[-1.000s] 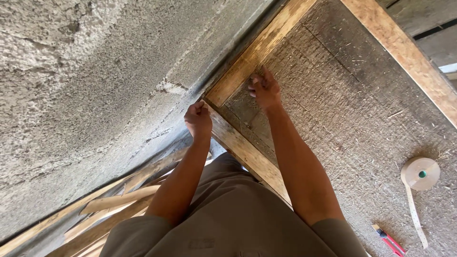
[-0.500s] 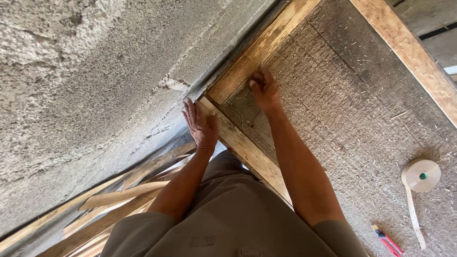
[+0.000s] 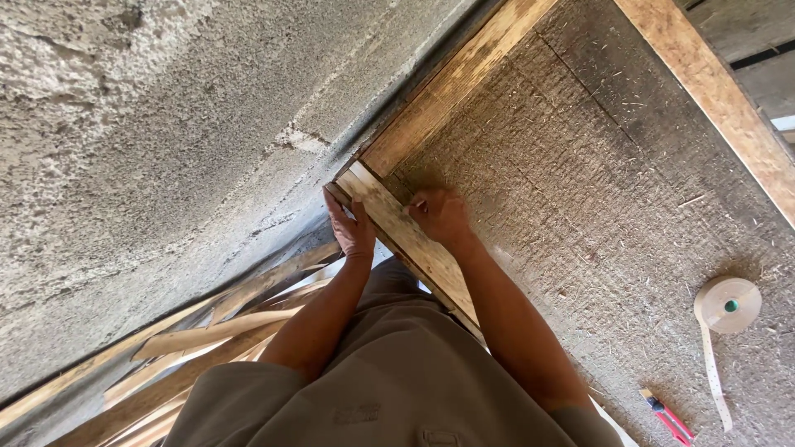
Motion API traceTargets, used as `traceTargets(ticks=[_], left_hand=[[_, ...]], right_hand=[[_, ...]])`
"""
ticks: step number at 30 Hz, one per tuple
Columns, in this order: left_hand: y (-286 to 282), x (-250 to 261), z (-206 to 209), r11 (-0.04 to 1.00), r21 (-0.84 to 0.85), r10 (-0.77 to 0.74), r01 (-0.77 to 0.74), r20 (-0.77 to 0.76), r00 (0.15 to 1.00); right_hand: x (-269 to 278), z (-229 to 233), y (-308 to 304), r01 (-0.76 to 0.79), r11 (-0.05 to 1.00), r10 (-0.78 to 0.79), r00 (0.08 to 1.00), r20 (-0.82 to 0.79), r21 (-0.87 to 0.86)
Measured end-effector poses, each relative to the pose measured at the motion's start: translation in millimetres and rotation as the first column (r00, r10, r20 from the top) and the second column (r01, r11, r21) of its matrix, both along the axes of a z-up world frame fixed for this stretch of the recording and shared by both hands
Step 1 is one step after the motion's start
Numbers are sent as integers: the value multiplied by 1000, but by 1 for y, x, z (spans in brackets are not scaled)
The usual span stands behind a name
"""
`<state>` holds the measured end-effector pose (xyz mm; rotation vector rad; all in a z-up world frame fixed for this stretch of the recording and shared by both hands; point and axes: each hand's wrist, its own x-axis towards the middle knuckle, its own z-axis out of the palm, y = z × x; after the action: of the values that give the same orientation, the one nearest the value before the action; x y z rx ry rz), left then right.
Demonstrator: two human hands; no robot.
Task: Manually shave or trim thin strips of wood using a utility knife on a workbench.
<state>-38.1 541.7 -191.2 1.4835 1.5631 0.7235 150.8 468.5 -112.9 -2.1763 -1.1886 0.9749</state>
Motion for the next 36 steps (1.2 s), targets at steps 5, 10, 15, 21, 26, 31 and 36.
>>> traceTargets(ticks=[5,10,15,21,26,31,36], left_hand=[[1,-4,-9,991,130,-37,26,83,996],[2,-2,-1,1000,-27,-2,4,64,998],[-1,-2,-10,1000,22,-21,20,29,999],[0,-1,0,998,44,-48,49,-24,999],[15,14,40,1000,23,20,-18,-55,998],[42,36,50,741,466,-239,483,-490,838],[65,61,77,630,401,-487,664,-463,741]], right_hand=[[-9,12,7,-35,986,47,997,66,-161],[-12,19,8,16,959,-5,999,40,-284],[-13,29,10,30,963,-19,999,44,-267],[-12,38,13,-9,914,15,1000,11,-406],[-12,12,-3,9,974,-11,1000,-6,-227],[-12,7,-13,47,999,-46,997,-55,9],[-11,11,-13,90,989,-82,994,-72,118]])
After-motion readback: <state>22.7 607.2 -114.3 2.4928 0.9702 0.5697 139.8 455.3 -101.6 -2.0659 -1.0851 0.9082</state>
